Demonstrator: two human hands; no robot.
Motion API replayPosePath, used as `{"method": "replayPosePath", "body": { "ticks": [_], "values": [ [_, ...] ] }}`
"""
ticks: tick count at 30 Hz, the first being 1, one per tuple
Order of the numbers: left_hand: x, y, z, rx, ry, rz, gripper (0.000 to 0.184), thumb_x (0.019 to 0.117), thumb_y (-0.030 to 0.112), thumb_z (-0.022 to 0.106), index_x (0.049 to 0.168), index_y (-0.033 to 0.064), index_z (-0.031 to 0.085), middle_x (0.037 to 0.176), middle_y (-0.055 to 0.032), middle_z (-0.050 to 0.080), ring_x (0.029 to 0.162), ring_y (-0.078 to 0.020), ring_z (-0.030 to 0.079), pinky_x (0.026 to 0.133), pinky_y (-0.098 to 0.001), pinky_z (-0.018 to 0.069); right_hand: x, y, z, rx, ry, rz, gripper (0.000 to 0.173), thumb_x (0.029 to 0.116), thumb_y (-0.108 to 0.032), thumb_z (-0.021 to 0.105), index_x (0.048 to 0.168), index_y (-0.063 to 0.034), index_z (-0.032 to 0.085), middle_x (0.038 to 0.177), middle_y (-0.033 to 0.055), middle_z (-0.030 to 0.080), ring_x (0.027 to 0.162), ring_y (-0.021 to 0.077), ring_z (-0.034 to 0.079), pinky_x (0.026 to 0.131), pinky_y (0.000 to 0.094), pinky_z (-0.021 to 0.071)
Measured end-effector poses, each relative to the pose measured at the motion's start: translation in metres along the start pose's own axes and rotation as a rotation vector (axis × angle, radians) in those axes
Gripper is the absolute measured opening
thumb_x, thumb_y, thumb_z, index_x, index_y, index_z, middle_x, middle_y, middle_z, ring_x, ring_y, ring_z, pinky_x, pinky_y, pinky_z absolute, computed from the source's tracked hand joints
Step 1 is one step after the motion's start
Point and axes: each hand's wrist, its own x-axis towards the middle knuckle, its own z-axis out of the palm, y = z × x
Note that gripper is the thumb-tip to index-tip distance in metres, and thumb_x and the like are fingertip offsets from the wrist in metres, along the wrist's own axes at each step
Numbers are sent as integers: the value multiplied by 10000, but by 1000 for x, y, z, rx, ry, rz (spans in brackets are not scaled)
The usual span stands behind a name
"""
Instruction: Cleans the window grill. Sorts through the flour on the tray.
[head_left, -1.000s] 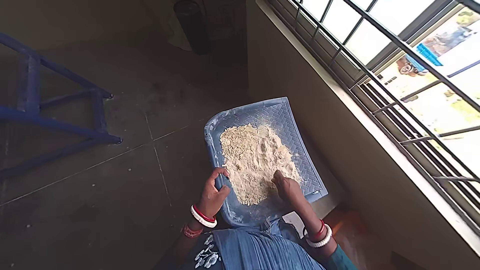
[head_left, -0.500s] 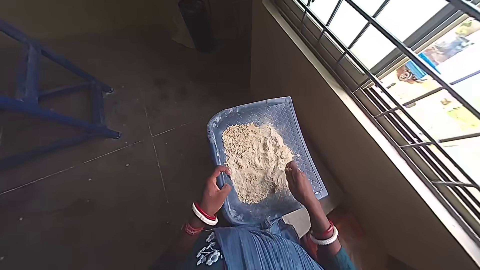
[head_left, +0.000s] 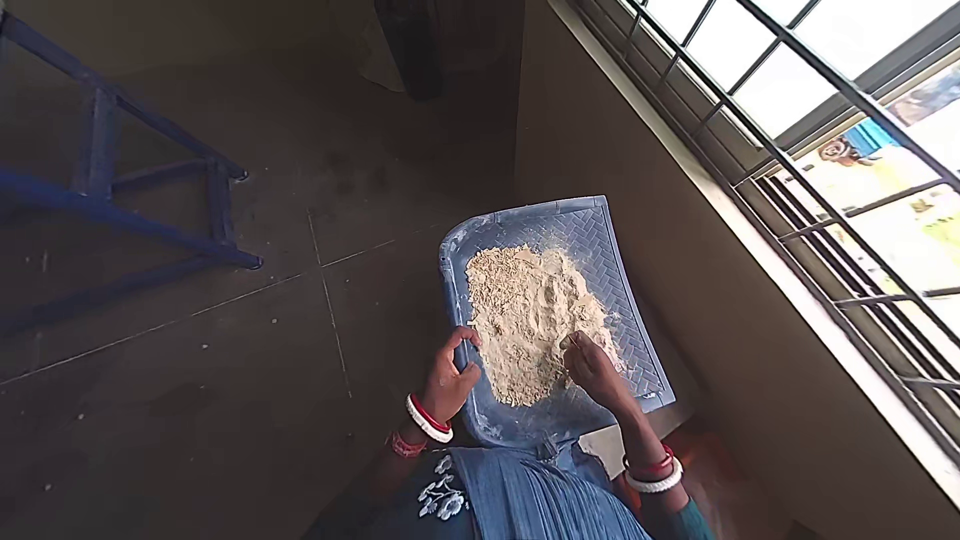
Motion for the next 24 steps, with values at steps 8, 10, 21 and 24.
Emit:
{"method": "replayPosePath", "body": {
  "ticks": [8, 10, 21, 24],
  "values": [
    [4, -6, -1, -41, -17, 62, 341, 679, -36, 545, 1008, -121, 584, 1041, -107, 633, 998, 5, 585, 871, -151, 468, 28, -30, 16, 383, 49, -45, 268, 945, -120, 345, 747, -213, 499, 539, -178, 377, 440, -63, 324, 436, 143, 282],
    [5, -6, 0, -45, -25, 66, 346, 682, -37, 546, 1015, -129, 581, 1046, -108, 628, 1008, 0, 582, 883, -154, 466, 49, -44, 22, 132, 9, -99, 289, 1057, -140, 358, 841, -104, 548, 611, -124, 402, 489, -30, 364, 487, 168, 342],
    [4, -5, 2, -30, -27, 81, 358, 664, -54, 537, 1011, -131, 575, 1018, -112, 628, 980, -19, 589, 864, -167, 475, 65, -72, 74, -751, -432, -110, 477, 1073, -234, 514, 1505, -49, 431, 950, 269, 705, 916, 491, 698, 801, 642, 508],
    [1, -7, 3, -28, -29, 64, 356, 661, -46, 544, 1007, -117, 583, 1013, -106, 634, 977, -24, 600, 866, -176, 484, 66, -50, 81, -784, -268, -305, 331, 1084, -172, 436, 1297, 12, 610, 837, 261, 703, 785, 484, 711, 673, 617, 519]
  ]
}}
